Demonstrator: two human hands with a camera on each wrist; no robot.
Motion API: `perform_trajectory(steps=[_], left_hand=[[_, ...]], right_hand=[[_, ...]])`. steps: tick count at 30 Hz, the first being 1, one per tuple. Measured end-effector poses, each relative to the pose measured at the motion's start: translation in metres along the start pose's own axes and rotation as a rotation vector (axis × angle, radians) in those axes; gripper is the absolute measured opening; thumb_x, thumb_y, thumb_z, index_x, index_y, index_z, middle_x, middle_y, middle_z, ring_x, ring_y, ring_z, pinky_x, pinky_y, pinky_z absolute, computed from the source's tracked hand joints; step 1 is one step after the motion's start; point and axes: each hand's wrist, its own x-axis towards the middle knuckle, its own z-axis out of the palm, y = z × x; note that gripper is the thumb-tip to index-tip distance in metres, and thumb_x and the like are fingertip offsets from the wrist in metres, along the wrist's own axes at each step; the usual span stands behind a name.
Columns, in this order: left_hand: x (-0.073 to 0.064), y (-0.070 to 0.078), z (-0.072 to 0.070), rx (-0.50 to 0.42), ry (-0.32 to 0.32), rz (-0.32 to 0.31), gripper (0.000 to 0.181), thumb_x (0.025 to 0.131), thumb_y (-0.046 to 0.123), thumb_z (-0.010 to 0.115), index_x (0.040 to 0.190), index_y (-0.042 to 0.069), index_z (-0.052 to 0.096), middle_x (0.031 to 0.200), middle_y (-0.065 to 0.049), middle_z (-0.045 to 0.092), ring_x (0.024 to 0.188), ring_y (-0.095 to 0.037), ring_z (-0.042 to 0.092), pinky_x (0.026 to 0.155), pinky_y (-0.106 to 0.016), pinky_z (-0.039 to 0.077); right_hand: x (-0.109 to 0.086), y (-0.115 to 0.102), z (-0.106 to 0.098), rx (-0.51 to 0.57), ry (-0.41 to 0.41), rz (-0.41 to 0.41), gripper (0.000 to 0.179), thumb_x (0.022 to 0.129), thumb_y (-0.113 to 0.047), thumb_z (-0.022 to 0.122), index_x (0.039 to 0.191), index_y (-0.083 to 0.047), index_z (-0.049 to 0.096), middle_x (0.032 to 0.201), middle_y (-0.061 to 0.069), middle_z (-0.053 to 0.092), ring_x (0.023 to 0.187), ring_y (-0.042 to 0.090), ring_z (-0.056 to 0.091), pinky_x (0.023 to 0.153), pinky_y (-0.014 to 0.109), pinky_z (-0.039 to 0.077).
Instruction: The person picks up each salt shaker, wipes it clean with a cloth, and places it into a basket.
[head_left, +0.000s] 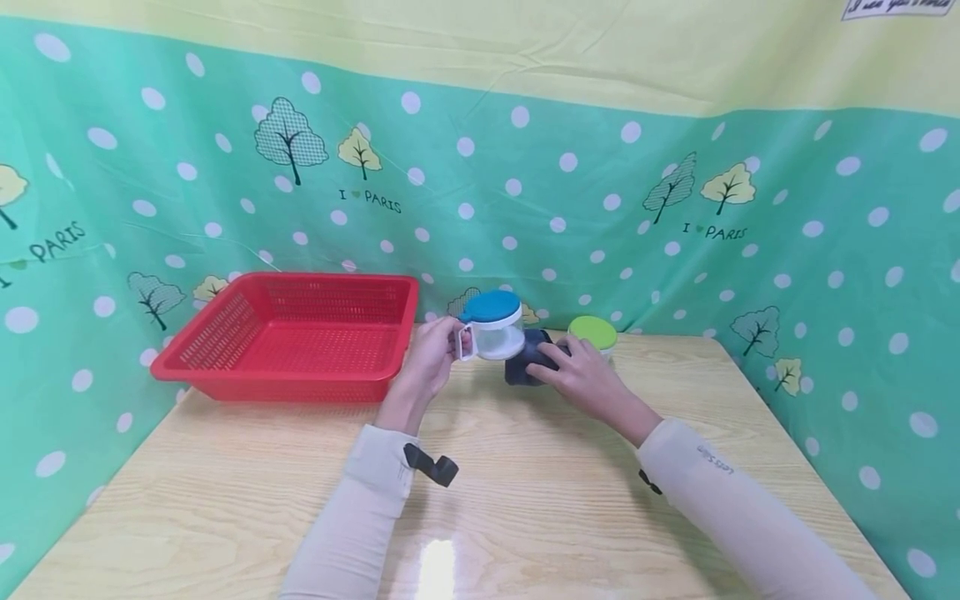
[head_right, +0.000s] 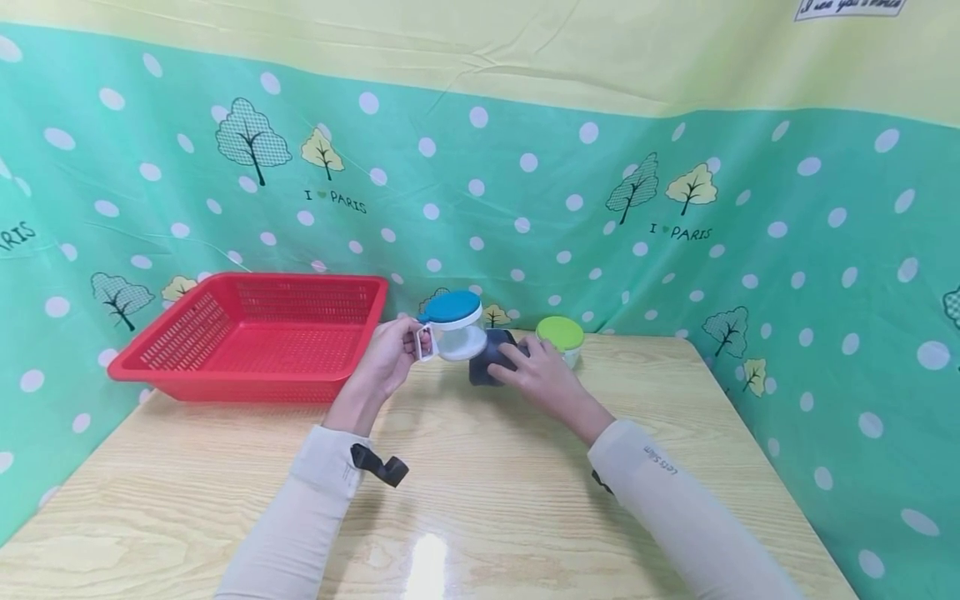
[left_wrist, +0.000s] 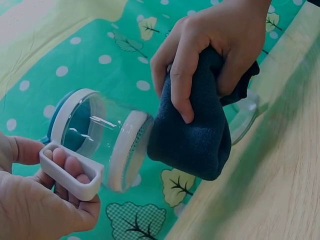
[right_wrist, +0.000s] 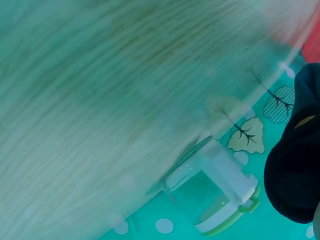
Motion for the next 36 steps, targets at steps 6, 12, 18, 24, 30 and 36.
perform_trajectory(steps=[6, 12, 18, 24, 30, 36], left_hand=[[0.0, 0.0, 0.001, -0.026, 0.012, 0.014, 0.021, 0.095, 0.002, 0.045, 0.076, 0.003, 0.052, 0.072, -0.007, 0.054, 0.066, -0.016, 0.052, 0.067, -0.025, 0.045], [0.001, -0.001, 0.002, -0.046, 0.017, 0.015, 0.02, 0.095, 0.001, 0.045, 0.076, 0.002, 0.053, 0.073, -0.007, 0.054, 0.067, -0.016, 0.052, 0.069, -0.026, 0.046], [0.002, 0.001, 0.002, -0.067, 0.025, 0.022, 0.02, 0.095, 0.001, 0.046, 0.076, 0.001, 0.054, 0.073, -0.007, 0.053, 0.065, -0.015, 0.053, 0.07, -0.026, 0.048], [0.001, 0.002, 0.002, -0.061, 0.024, 0.044, 0.023, 0.095, 0.001, 0.046, 0.073, 0.003, 0.055, 0.071, -0.006, 0.053, 0.064, -0.015, 0.053, 0.069, -0.026, 0.048], [0.001, 0.003, 0.001, -0.063, 0.027, 0.038, 0.024, 0.095, 0.001, 0.045, 0.073, 0.002, 0.055, 0.071, -0.006, 0.054, 0.064, -0.015, 0.053, 0.068, -0.025, 0.048], [0.001, 0.003, 0.0, -0.06, 0.024, 0.028, 0.021, 0.094, 0.001, 0.046, 0.075, 0.002, 0.055, 0.072, -0.007, 0.054, 0.066, -0.016, 0.054, 0.071, -0.026, 0.048]], right_hand=[[0.004, -0.007, -0.001, 0.02, 0.028, -0.012, 0.041, 0.084, -0.006, 0.082, 0.119, -0.024, 0.072, 0.12, 0.015, 0.064, 0.099, 0.042, 0.061, 0.077, 0.051, 0.058], [0.01, -0.017, 0.001, 0.068, 0.084, -0.029, 0.039, 0.084, -0.006, 0.08, 0.119, -0.022, 0.072, 0.12, 0.016, 0.064, 0.097, 0.041, 0.06, 0.08, 0.049, 0.056], [0.014, -0.024, 0.005, 0.081, 0.102, -0.02, 0.038, 0.087, -0.006, 0.077, 0.12, -0.023, 0.073, 0.122, 0.017, 0.065, 0.096, 0.04, 0.06, 0.08, 0.047, 0.055], [0.019, -0.028, 0.006, 0.089, 0.146, -0.046, 0.04, 0.084, -0.004, 0.078, 0.12, -0.022, 0.073, 0.121, 0.017, 0.064, 0.092, 0.038, 0.059, 0.076, 0.046, 0.055], [0.018, -0.026, 0.004, 0.1, 0.112, -0.039, 0.038, 0.086, -0.005, 0.077, 0.12, -0.021, 0.074, 0.122, 0.018, 0.064, 0.094, 0.041, 0.061, 0.079, 0.048, 0.056], [0.015, -0.019, 0.005, 0.101, 0.107, -0.02, 0.037, 0.085, -0.005, 0.077, 0.119, -0.02, 0.073, 0.121, 0.019, 0.064, 0.097, 0.043, 0.061, 0.081, 0.051, 0.056]])
